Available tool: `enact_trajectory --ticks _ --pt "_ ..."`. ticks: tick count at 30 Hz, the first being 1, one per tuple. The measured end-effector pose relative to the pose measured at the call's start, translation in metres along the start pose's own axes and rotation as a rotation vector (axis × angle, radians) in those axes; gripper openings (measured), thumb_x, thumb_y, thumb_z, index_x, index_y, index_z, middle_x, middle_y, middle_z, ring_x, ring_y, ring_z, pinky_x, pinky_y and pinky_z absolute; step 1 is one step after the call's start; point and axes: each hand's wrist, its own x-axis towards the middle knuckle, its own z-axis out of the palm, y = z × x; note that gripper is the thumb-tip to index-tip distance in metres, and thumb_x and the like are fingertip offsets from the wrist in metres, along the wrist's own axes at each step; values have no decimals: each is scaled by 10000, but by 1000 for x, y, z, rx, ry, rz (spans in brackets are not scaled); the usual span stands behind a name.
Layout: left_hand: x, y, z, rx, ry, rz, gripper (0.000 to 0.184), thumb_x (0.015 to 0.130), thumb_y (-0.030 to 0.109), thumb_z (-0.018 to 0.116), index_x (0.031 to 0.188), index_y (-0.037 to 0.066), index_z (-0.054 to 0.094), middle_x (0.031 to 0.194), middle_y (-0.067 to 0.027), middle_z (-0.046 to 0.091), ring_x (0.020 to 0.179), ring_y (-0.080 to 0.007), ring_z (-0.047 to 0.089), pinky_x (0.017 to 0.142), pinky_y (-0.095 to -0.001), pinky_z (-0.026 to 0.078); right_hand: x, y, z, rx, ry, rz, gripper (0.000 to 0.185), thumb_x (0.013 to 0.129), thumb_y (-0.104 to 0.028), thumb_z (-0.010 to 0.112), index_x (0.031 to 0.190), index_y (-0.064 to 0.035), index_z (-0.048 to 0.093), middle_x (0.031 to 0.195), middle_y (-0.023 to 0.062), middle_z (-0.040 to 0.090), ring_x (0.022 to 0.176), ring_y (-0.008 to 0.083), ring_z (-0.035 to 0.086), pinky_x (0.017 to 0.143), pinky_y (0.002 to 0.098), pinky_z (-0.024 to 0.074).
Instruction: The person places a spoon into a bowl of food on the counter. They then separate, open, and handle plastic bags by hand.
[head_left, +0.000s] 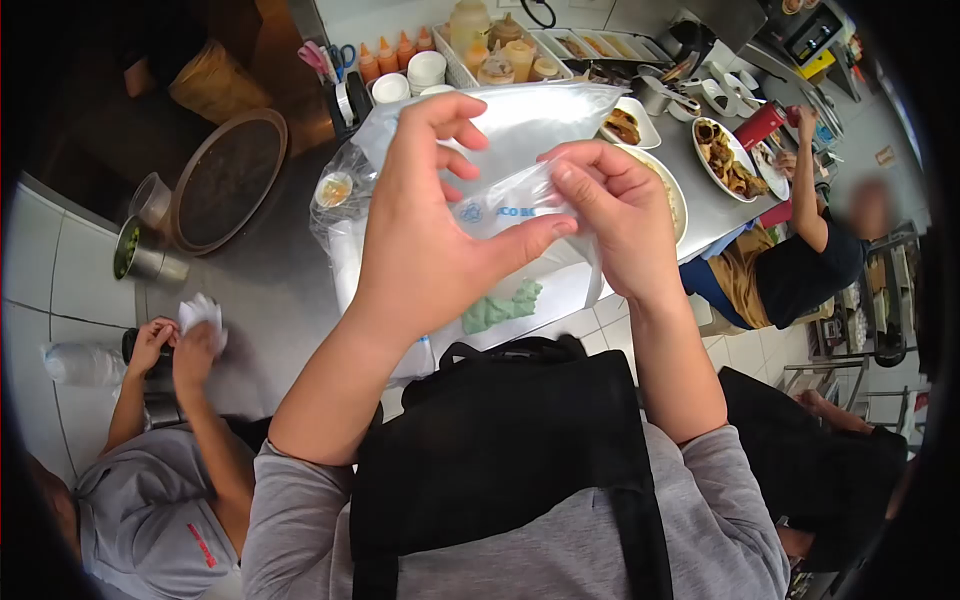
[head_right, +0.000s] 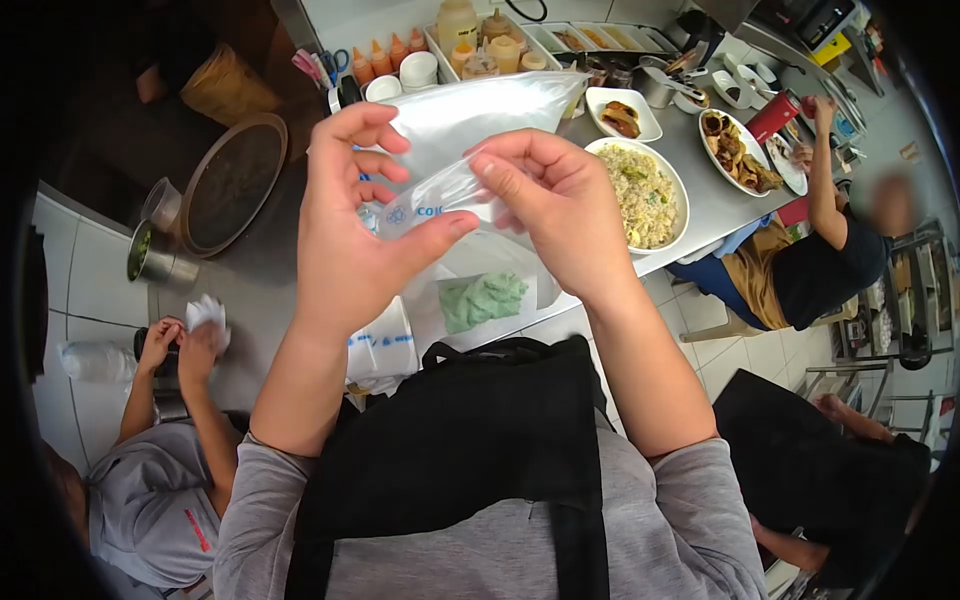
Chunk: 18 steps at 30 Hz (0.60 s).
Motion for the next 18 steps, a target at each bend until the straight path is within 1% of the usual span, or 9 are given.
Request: enact_trajectory --ticks 1,2,3,6,8,12,14,16,18 --pt "2 4 2 90 -42 2 628 678 197 792 1184 67 445 978 -76 536 797 -171 525 706 -289 458 1 -3 -3 -5 -1 -15 144 885 -180 636 913 -40 655 755 -20 617 619 24 523 541 177 423" --pt "5 6 3 54 -26 -8 471 718 135 742 1121 39 516 906 -78 595 741 -165 570 678 -288 477 1 -7 -7 0 -28 -19 109 870 -150 650 894 -44 647 747 -19 613 630 24 528 550 174 426" --pt "6 5 4 53 -20 10 471 718 135 742 1121 39 516 906 -78 595 741 -165 570 678 -288 477 2 -12 -11 4 -56 -24 79 855 -119 665 876 -48 639 739 -19 610 642 25 532 560 172 428" --pt "12 10 7 7 -35 -111 125 817 41 615 938 17 634 805 -65 677 729 -139 643 686 -259 493 6 -25 -17 -178 -60 -124 75 849 -98 668 835 -39 623 737 -21 613 668 37 534 583 199 430" --pt "19 13 12 -40 -12 -107 127 821 56 627 943 24 631 782 -55 662 685 -124 613 653 -252 478 7 -35 -19 -546 -22 -310 87 847 -102 660 836 -27 618 714 18 612 641 96 542 584 250 428" --pt "34 30 17 -64 -27 -137 126 839 101 646 941 28 627 695 -17 589 559 -84 472 548 -237 403 12 -49 -29 -733 -9 -482 100 853 -120 643 830 -26 619 695 68 605 634 160 563 582 271 431" --pt "36 35 22 -1 -104 -106 95 859 79 621 939 31 633 740 12 590 610 -51 458 570 -206 380 13 -55 -32 -873 -35 -607 135 868 -144 620 819 -18 618 681 90 600 641 196 577 575 284 433" --pt "38 39 29 61 -183 -72 77 878 58 596 937 33 640 786 41 591 661 -18 443 592 -175 357 15 -61 -37 -800 -22 -568 146 868 -156 619 827 -16 614 674 93 597 647 206 582 583 295 437" --pt "42 43 34 -12 -201 -105 93 868 102 614 874 15 644 672 5 525 593 -76 434 542 -232 369 17 -66 -44 -636 -77 -496 171 855 -180 640 854 -11 612 673 104 590 652 225 586 602 320 445"
